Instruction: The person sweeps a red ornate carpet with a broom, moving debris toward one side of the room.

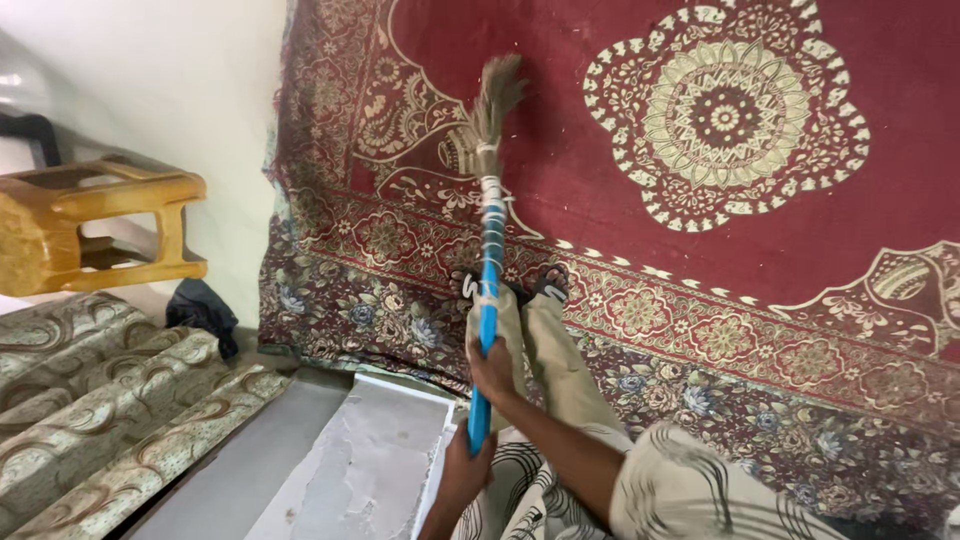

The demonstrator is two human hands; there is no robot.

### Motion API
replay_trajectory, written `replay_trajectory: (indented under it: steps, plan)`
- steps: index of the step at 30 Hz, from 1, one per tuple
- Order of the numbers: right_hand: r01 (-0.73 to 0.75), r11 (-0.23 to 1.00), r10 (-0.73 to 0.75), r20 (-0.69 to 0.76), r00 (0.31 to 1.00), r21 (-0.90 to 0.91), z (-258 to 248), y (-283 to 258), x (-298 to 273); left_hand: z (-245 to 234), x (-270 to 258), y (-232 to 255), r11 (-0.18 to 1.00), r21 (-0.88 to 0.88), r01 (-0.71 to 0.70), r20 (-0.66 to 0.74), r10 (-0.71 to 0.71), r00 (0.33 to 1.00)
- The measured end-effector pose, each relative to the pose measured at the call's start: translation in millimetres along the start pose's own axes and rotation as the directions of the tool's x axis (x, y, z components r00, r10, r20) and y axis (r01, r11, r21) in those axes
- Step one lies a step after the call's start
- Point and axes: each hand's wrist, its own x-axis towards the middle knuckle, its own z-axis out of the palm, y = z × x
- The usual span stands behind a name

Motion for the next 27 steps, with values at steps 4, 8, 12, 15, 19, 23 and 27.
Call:
replay_trajectory:
  steps: [4,8,12,15,19,23,27]
  plan:
    - [-0.104,0.878,0.081,0.068,0.994,0.468,-42,-25,-51,-26,-10,12,0.988,0.133,-0.085,0.347,0.034,0.937]
    - [-0.12,0.803,0.124,0.033,0.992,0.584,-64,-24,-48,-10,-2,45,0.929,0.272,-0.249,0.412,0.121,0.903]
    - [-0.022,0.776,0.135,-0.132,0.982,0.631,-95,-11,-7,26,23,73,0.921,0.368,-0.131,0.417,-0.038,0.908]
    - [0.003,0.812,0.171,-0.243,0.955,0.583,-145,6,51,80,58,83,0.765,0.367,-0.529,0.528,0.296,0.796]
    - [0.144,0.769,0.066,-0.301,0.951,0.623,-234,17,146,176,115,136,0.751,0.32,-0.577,0.609,0.303,0.733]
    - [0.188,0.753,0.046,-0.334,0.941,0.631,-327,7,209,267,137,188,0.527,0.359,-0.77,0.599,0.503,0.623]
    - [0.16,0.758,0.111,-0.367,0.924,0.632,-419,8,268,354,148,241,0.741,0.294,-0.604,0.694,0.269,0.668]
